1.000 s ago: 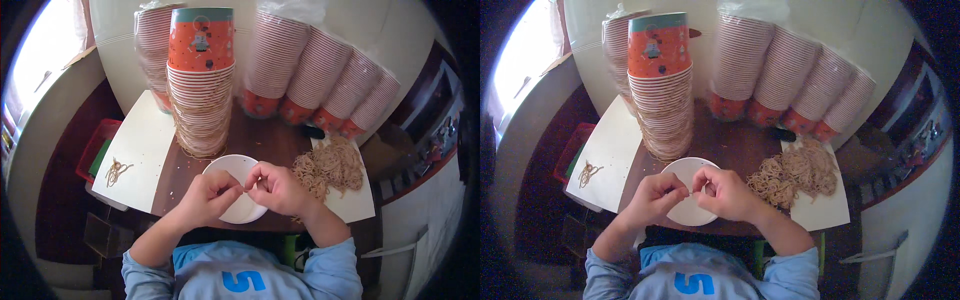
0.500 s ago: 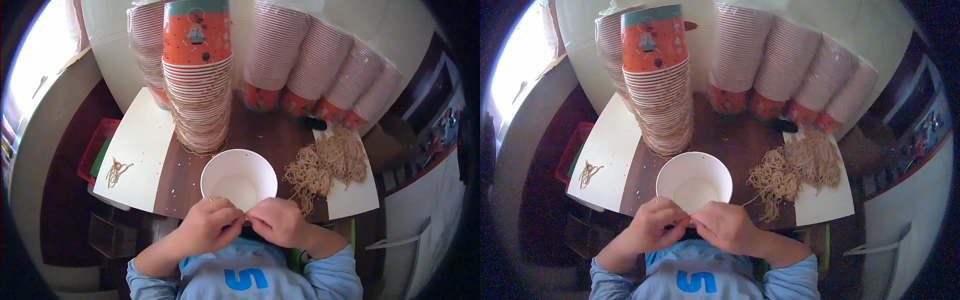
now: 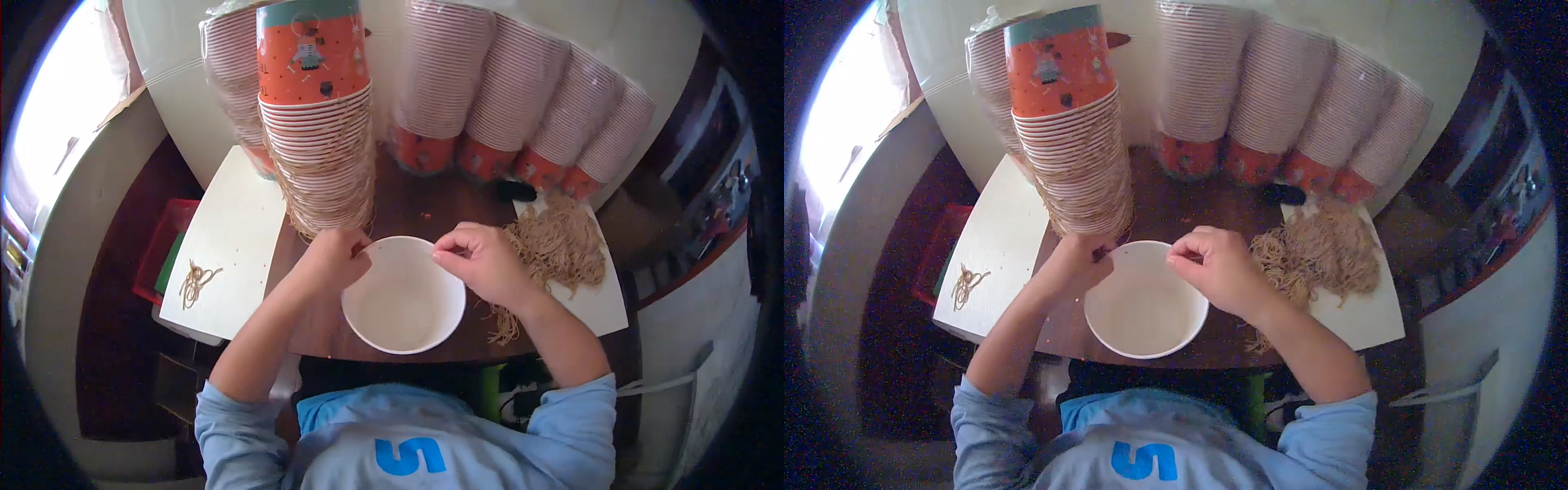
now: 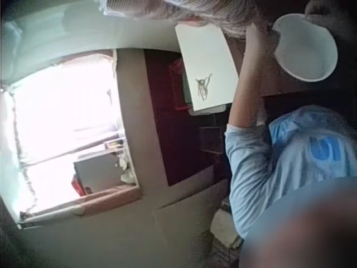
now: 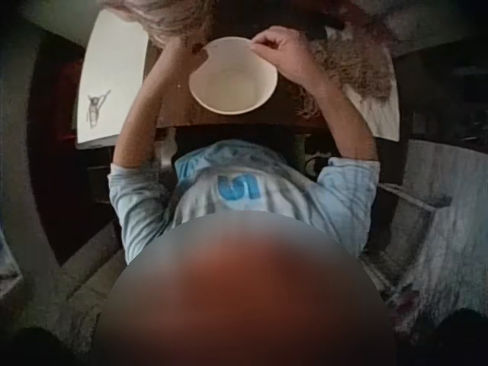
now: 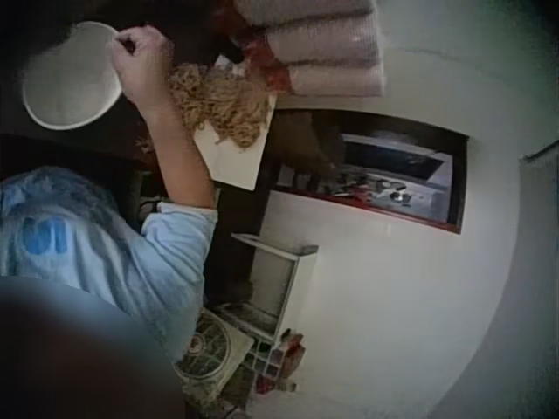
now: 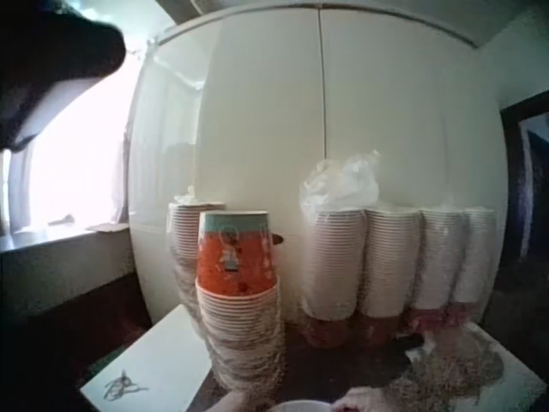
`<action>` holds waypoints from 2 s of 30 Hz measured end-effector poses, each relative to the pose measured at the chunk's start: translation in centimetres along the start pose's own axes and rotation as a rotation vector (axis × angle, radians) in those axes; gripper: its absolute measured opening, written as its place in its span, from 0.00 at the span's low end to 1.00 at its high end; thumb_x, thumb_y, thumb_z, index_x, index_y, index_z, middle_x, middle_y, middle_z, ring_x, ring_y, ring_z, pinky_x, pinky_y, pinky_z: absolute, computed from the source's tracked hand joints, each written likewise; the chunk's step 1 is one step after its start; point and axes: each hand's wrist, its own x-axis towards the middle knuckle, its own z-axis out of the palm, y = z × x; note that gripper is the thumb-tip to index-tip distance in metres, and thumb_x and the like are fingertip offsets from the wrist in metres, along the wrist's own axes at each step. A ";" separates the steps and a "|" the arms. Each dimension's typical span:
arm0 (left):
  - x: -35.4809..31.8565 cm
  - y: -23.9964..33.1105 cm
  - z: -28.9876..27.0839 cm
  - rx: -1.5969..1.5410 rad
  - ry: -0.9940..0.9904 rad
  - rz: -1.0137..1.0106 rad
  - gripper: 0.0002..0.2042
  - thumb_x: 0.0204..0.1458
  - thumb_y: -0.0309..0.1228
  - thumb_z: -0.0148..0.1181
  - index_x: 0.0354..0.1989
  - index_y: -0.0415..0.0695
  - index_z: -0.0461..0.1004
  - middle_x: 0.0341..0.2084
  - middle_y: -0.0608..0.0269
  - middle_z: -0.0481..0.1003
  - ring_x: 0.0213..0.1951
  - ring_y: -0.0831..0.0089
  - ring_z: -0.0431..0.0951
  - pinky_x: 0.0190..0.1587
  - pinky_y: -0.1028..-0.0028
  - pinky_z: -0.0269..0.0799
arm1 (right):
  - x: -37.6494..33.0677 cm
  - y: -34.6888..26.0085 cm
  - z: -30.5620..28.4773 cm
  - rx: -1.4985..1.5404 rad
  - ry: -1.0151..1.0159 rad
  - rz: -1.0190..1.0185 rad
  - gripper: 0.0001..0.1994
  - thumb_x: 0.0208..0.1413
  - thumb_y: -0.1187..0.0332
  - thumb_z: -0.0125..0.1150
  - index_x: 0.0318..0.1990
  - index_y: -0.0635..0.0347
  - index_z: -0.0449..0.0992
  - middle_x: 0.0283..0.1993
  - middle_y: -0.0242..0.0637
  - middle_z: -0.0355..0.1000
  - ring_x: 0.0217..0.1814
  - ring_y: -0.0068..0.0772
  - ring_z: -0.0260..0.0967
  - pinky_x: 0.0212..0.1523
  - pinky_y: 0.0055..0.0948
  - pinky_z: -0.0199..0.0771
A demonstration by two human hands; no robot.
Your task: Attaching rubber bands to the rims of paper buckets.
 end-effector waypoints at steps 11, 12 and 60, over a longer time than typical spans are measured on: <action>-7.2 0.4 2.7 -0.802 0.131 -0.351 0.14 0.58 0.31 0.51 0.48 0.35 0.69 0.26 0.67 0.74 0.25 0.84 0.70 0.27 0.83 0.67 | 2.0 1.6 6.2 -0.158 -0.240 -0.076 0.07 0.45 0.69 0.59 0.28 0.63 0.77 0.28 0.42 0.72 0.28 0.39 0.71 0.31 0.33 0.70; -6.9 -0.1 3.0 -0.778 0.160 -0.312 0.12 0.58 0.29 0.49 0.47 0.36 0.71 0.24 0.67 0.73 0.22 0.83 0.71 0.24 0.82 0.67 | 1.9 1.5 6.3 -0.153 -0.241 -0.070 0.07 0.45 0.69 0.59 0.28 0.63 0.77 0.28 0.42 0.72 0.28 0.39 0.71 0.31 0.33 0.70; -5.3 -1.1 2.3 -0.098 0.118 0.011 0.05 0.50 0.23 0.53 0.33 0.36 0.73 0.25 0.59 0.75 0.28 0.71 0.76 0.32 0.73 0.71 | 3.0 2.2 7.7 -0.139 -0.321 -0.101 0.07 0.45 0.68 0.60 0.30 0.62 0.77 0.29 0.42 0.74 0.33 0.41 0.72 0.35 0.34 0.71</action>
